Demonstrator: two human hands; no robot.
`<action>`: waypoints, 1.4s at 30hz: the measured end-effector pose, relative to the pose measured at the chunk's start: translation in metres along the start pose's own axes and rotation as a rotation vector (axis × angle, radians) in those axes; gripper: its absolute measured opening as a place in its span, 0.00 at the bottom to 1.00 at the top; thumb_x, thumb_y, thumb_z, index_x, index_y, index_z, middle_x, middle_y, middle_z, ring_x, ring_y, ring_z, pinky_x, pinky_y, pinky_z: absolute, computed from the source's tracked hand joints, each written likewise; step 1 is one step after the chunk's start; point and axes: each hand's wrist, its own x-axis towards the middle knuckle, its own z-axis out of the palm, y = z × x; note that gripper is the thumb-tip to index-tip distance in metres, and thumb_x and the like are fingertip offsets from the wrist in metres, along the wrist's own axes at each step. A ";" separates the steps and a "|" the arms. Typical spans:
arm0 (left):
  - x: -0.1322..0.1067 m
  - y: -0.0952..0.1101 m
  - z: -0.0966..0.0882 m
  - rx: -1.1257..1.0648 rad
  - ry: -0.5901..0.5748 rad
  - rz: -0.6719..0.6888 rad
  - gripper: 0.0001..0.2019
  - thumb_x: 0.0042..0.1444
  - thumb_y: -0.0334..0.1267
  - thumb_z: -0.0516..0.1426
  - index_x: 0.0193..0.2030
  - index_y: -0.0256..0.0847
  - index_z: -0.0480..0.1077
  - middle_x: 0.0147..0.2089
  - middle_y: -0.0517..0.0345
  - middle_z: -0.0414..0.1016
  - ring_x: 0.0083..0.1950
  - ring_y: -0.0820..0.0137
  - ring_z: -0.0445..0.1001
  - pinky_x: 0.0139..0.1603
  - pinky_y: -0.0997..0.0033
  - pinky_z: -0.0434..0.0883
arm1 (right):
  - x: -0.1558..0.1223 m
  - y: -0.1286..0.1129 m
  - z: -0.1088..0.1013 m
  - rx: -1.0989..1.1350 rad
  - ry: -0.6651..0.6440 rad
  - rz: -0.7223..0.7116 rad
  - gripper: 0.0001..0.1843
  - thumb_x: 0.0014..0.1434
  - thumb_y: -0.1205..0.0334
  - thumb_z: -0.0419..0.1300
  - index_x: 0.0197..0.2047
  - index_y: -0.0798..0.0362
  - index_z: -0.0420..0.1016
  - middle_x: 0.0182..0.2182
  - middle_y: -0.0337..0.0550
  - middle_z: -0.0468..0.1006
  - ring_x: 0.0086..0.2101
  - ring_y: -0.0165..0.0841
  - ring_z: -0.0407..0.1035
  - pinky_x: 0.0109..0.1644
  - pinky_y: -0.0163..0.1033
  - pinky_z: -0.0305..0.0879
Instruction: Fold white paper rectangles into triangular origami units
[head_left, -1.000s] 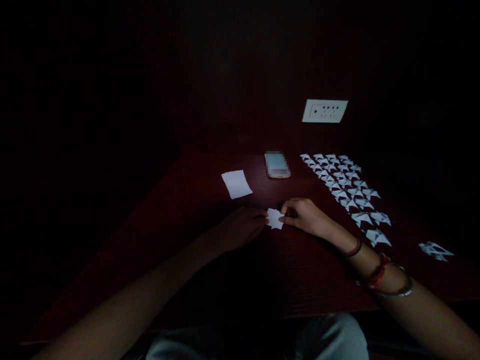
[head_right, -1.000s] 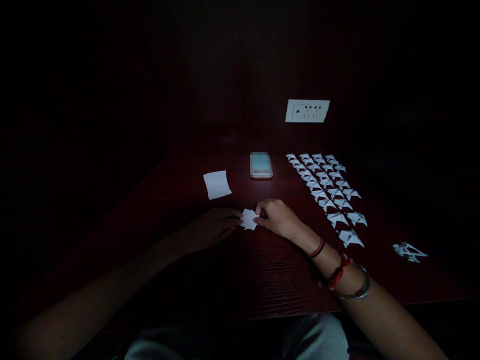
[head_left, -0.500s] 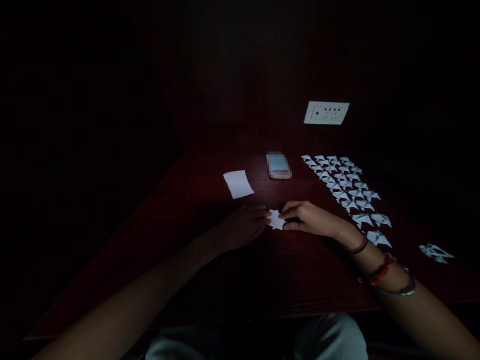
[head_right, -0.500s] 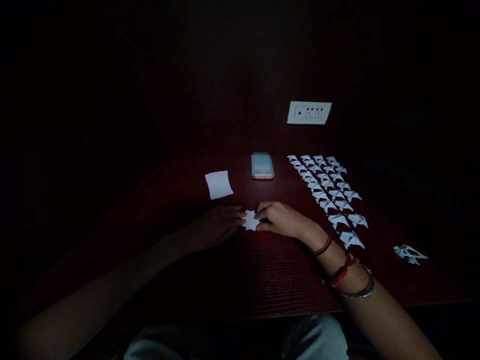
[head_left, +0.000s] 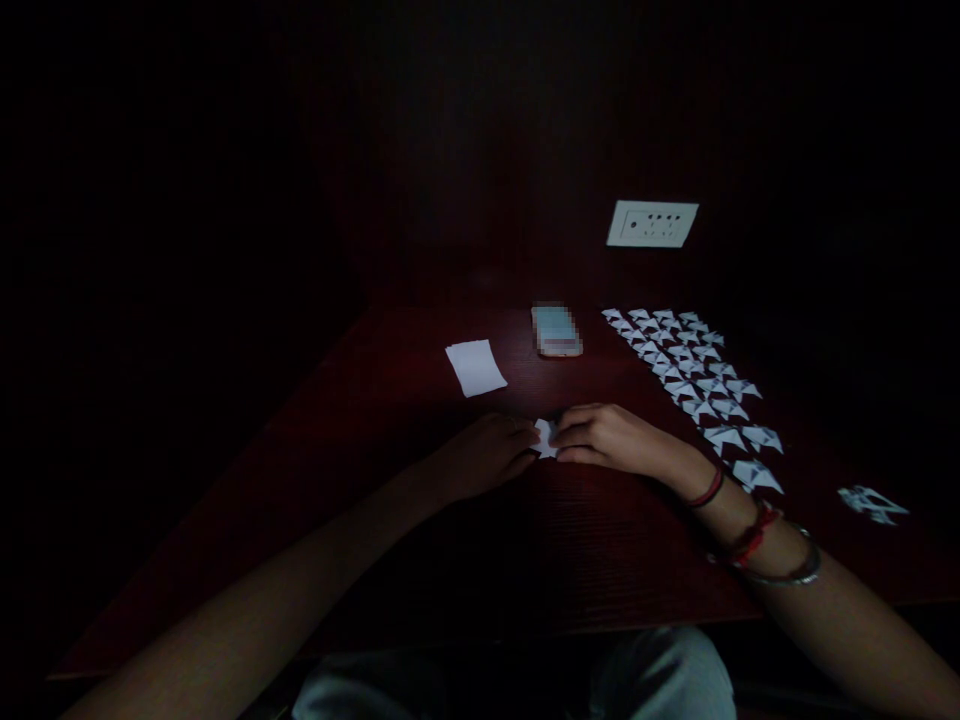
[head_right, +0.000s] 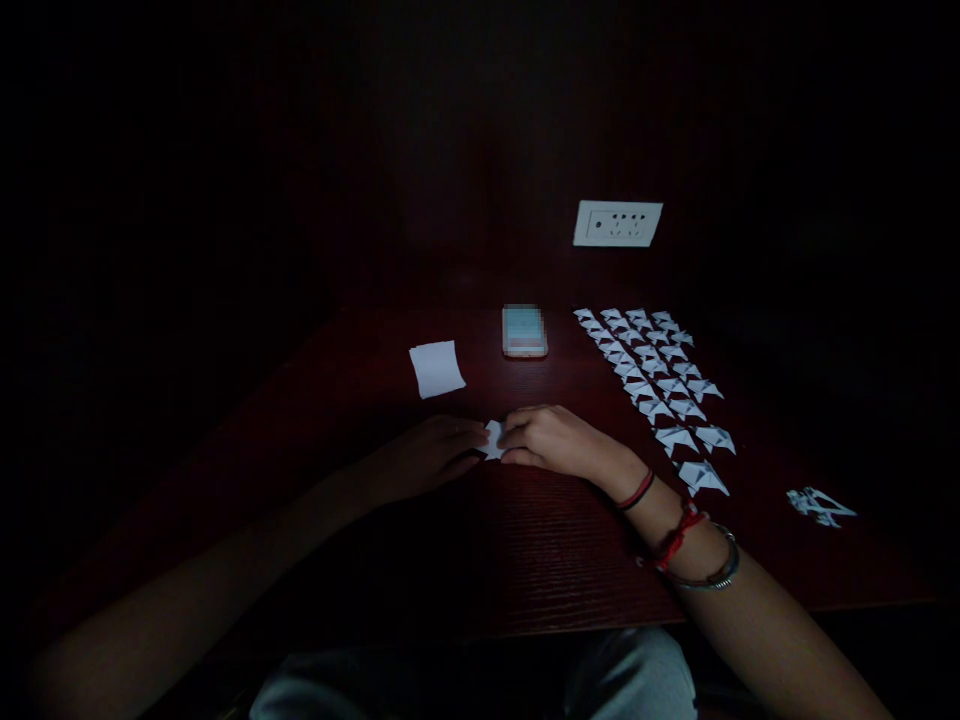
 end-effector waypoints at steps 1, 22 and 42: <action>0.000 0.000 0.000 -0.005 -0.004 -0.004 0.11 0.56 0.35 0.49 0.46 0.37 0.62 0.48 0.51 0.66 0.48 0.68 0.65 0.48 0.65 0.63 | 0.000 0.000 0.000 0.006 -0.004 0.000 0.13 0.57 0.60 0.50 0.40 0.54 0.72 0.35 0.44 0.71 0.36 0.31 0.65 0.42 0.36 0.60; -0.011 0.000 -0.002 0.005 -0.063 0.064 0.16 0.57 0.34 0.48 0.53 0.39 0.58 0.55 0.51 0.59 0.58 0.65 0.54 0.55 0.62 0.57 | 0.008 0.003 0.008 0.255 0.044 0.116 0.09 0.56 0.68 0.49 0.32 0.58 0.70 0.29 0.42 0.71 0.30 0.27 0.64 0.36 0.33 0.59; -0.009 0.005 -0.010 -0.026 -0.232 -0.027 0.18 0.58 0.35 0.45 0.55 0.46 0.53 0.61 0.61 0.48 0.62 0.61 0.44 0.57 0.59 0.51 | 0.004 -0.006 0.001 0.202 0.012 0.029 0.08 0.56 0.67 0.49 0.34 0.57 0.70 0.33 0.43 0.69 0.32 0.27 0.63 0.37 0.32 0.59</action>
